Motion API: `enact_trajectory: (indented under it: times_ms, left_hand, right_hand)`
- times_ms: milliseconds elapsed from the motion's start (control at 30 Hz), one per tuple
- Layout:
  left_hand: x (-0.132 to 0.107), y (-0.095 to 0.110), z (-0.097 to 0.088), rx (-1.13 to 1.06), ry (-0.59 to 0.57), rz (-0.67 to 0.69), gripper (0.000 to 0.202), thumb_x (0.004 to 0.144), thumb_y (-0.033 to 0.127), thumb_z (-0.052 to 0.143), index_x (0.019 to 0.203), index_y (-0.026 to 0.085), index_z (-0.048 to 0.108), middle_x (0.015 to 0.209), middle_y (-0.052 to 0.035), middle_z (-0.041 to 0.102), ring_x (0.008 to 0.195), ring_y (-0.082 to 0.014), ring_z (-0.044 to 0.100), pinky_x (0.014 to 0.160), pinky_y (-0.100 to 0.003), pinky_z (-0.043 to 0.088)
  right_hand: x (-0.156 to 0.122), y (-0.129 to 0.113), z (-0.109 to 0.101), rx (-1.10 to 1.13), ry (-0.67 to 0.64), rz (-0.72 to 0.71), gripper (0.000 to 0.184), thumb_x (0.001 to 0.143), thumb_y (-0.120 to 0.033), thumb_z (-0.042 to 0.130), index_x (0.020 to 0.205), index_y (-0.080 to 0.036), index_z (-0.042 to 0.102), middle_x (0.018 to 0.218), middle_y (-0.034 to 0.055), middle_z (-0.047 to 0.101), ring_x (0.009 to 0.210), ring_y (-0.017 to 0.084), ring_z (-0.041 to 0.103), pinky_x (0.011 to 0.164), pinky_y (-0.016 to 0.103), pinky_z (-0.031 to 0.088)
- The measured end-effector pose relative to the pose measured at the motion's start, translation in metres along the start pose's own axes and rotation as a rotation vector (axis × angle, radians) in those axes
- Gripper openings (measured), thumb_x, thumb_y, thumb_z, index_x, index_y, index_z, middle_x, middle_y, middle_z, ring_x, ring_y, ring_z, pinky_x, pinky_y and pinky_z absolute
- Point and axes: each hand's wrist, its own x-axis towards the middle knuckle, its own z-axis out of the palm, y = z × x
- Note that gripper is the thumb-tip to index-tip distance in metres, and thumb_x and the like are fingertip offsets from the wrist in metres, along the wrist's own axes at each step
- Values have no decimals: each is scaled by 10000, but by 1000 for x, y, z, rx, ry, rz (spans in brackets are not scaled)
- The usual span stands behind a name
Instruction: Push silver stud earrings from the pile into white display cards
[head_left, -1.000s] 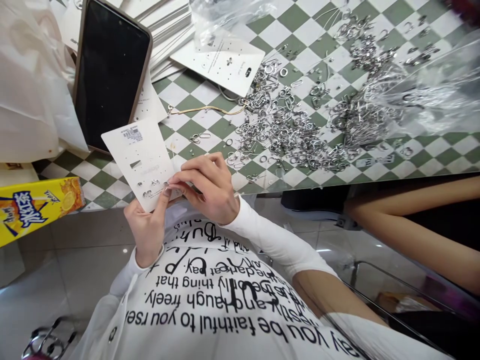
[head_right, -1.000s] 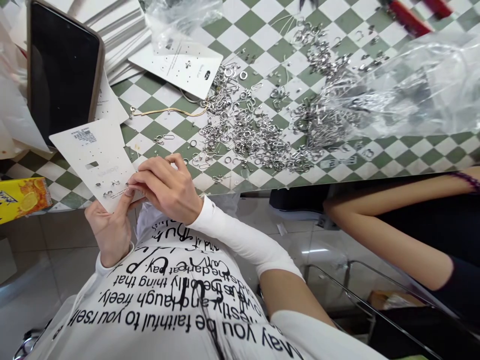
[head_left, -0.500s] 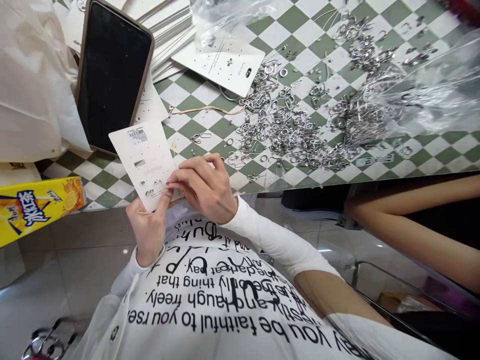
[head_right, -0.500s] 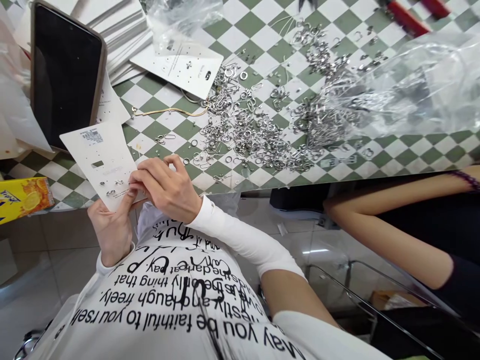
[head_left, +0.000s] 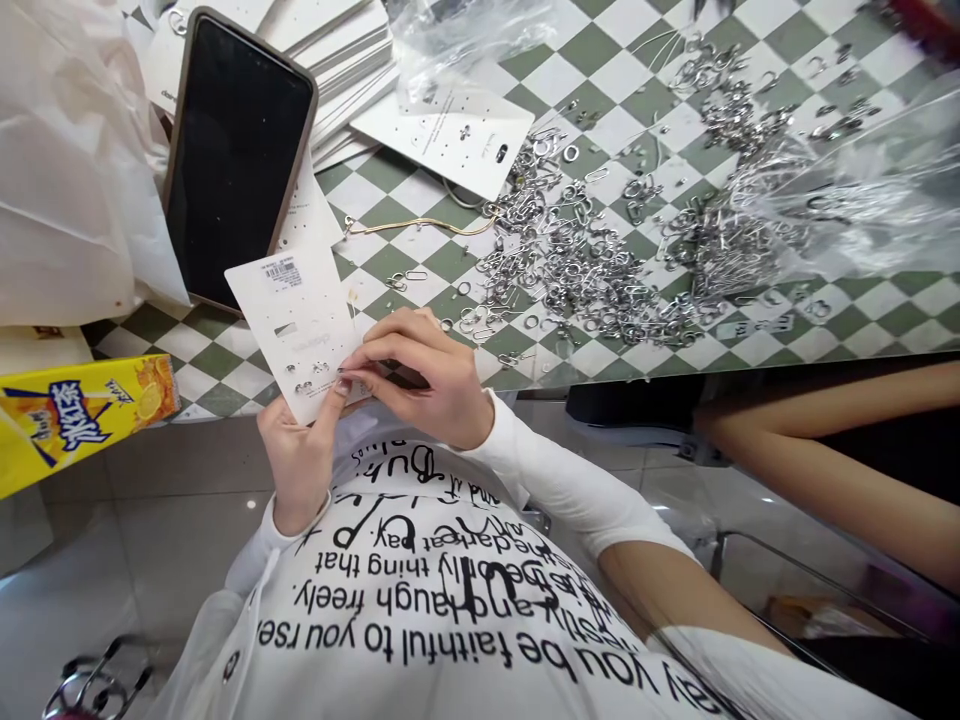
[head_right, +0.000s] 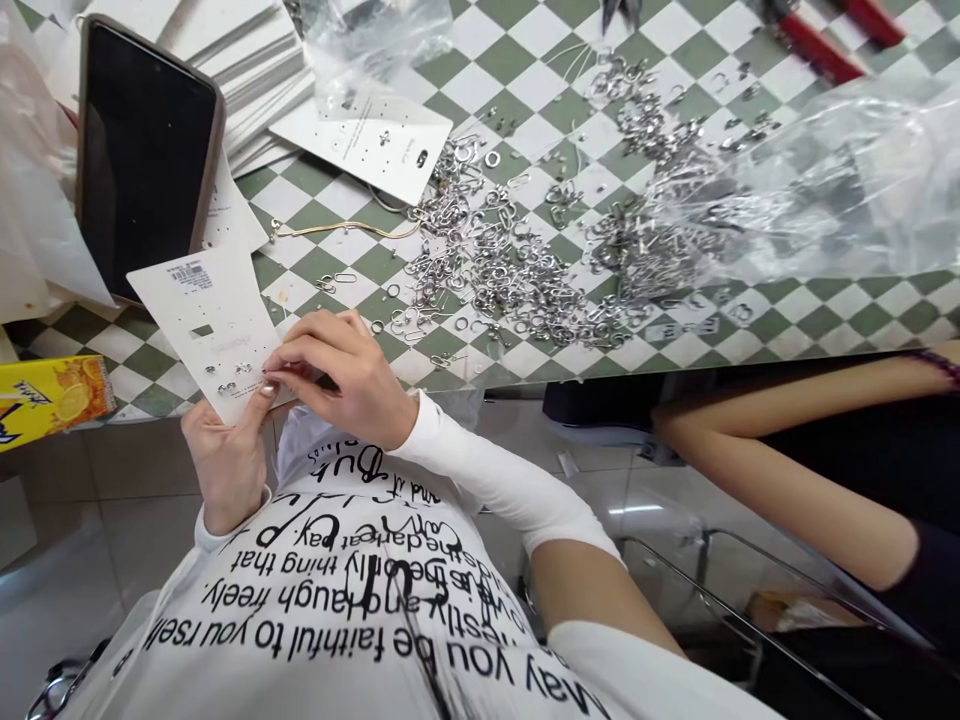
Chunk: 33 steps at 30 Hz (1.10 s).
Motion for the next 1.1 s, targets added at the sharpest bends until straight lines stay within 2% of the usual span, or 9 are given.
enact_trajectory:
  times_ms: [167,333,433,600,700,833,933,1000,1100]
  left_hand:
    - [-2,7,-3,-37,-70,-28,128,811,232,819,939,221,812,971,-33,793,843,-189,767,768,-308,690]
    - [-6,11,-2,-46,-88,-22,160,800,215,830,959,219,814,1006,-31,796,862,-208,774,790,-329,692]
    - [-5,10,1,-48,-131,-54,159,797,220,834,955,217,816,999,-32,798,854,-215,777,766,-309,690]
    - [-3,16,9,-64,-197,-104,184,792,237,841,973,222,816,1014,-42,797,866,-211,776,746,-282,685]
    - [-2,23,12,-79,-216,-137,191,780,247,852,962,205,816,1031,-60,794,894,-220,775,739,-271,682]
    - [-3,30,17,-67,-227,-125,311,766,239,862,1071,230,799,1108,-66,782,982,-264,766,750,-315,690]
    - [-2,33,26,-50,-272,-88,222,782,256,850,992,196,813,1010,-81,796,944,-283,774,747,-326,689]
    - [1,35,34,-51,-297,-44,155,816,259,820,940,166,816,951,-100,798,913,-291,779,759,-337,687]
    - [8,39,45,-80,-268,19,118,845,235,788,925,152,813,937,-104,798,888,-280,782,759,-328,684]
  right_hand:
    - [2,-1,-2,-123,-8,-67,47,951,-212,681,927,-187,649,868,-1,691,818,133,633,779,331,428]
    - [-2,-3,-15,-235,41,-92,85,976,-306,651,939,-255,708,783,-35,618,728,118,553,783,322,401]
    - [-6,-4,-21,-217,75,-81,76,964,-303,664,975,-275,733,778,-27,573,739,124,528,772,319,390]
    - [-9,-1,-26,-150,112,-74,80,958,-266,670,992,-239,737,777,-22,552,740,119,524,747,316,387]
    - [-12,2,-30,-219,102,-138,140,981,-316,632,1035,-245,741,780,-12,539,739,133,504,756,334,391]
    - [-13,2,-42,-320,99,-171,205,1008,-344,576,1133,-285,728,784,-10,548,756,147,488,788,361,399]
    - [-11,3,-59,-228,144,-92,167,988,-310,623,1106,-263,731,815,-5,581,769,139,540,761,344,440]
    - [-9,7,-72,-197,235,38,152,932,-257,704,1078,-232,743,845,12,607,785,143,576,722,326,467]
    - [-6,16,-86,-349,287,255,74,867,-244,777,935,-215,769,866,29,624,813,171,606,738,355,468]
